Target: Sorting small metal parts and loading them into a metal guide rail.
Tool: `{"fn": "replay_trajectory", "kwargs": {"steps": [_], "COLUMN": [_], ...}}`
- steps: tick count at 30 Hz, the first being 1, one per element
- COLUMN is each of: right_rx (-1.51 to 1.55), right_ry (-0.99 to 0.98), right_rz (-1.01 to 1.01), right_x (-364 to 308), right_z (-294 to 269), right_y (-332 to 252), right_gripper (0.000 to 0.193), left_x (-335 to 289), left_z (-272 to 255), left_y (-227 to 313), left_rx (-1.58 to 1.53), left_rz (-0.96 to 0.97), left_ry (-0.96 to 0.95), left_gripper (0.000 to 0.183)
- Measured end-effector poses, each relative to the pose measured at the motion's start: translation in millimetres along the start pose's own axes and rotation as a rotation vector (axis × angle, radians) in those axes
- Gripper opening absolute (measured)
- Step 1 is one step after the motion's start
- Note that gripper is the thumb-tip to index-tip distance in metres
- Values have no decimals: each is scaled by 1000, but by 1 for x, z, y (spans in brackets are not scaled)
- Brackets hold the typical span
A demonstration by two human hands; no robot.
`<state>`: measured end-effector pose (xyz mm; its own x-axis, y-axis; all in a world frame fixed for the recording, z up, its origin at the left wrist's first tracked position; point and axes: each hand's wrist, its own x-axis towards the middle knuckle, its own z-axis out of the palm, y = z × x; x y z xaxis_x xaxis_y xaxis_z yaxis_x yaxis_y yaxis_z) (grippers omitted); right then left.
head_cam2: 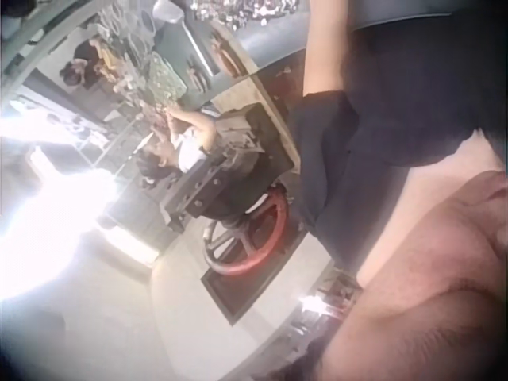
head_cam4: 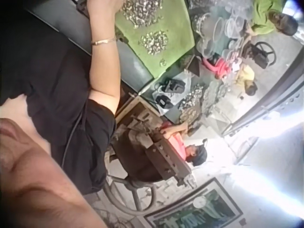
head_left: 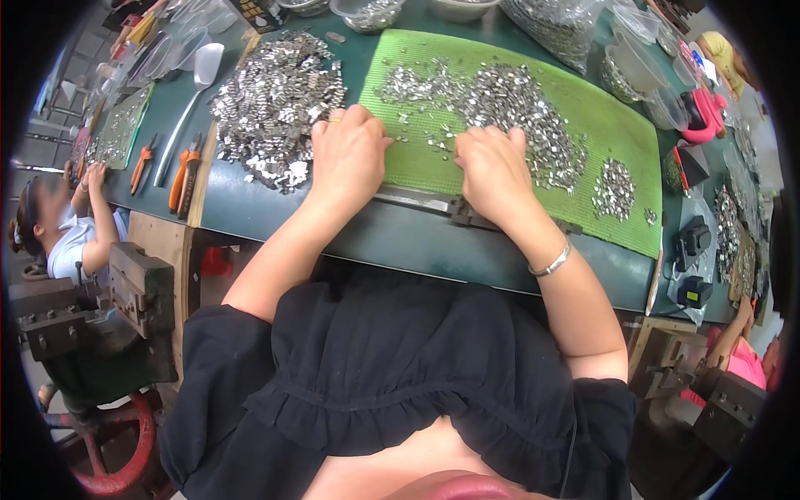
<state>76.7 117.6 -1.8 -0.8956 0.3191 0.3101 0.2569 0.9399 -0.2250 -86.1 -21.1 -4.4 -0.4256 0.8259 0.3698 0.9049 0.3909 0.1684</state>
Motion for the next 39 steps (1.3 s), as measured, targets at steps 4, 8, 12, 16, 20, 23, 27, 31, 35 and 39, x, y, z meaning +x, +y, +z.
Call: {"fn": "replay_trajectory", "kwargs": {"steps": [4, 8, 12, 16, 20, 23, 27, 31, 35, 39], "right_rx": [101, 266, 285, 176, 128, 108, 86, 127, 372, 448], "right_ry": [137, 170, 187, 249, 258, 213, 196, 145, 58, 40], "right_rz": [-36, 8, 61, 84, 100, 78, 69, 86, 247, 232], "right_x": [-10, -54, -91, -94, -94, -94, -92, -89, -85, -85], "right_z": [-11, -35, -32, -21, -18, -18, -17, -23, -31, -33], "right_y": [11, 16, 11, 9, 9, 10, 11, 10, 16, 19], "right_gripper": [15, 13, 13, 13, 10, 11, 11, 14, 18, 25], "left_x": [2, -3, -8, -4, -3, -7, -21, -21, -18, -20], "left_z": [1, -8, -1, 9, 9, 9, -1, -11, -4, -10], "left_y": [6, 47, 87, 91, 91, 84, 80, 66, 41, 42], "left_rx": [-62, -539, -596, -578, -546, -494, -357, -393, -196, -86], "left_rz": [-5, 238, 372, 406, 430, 526, 672, 483, 242, 291], "left_ry": [-8, -138, -290, -283, -304, -253, -150, -196, -157, -272], "left_gripper": [6, 12, 13, 12, 13, 16, 30, 52, 62, 72]}}
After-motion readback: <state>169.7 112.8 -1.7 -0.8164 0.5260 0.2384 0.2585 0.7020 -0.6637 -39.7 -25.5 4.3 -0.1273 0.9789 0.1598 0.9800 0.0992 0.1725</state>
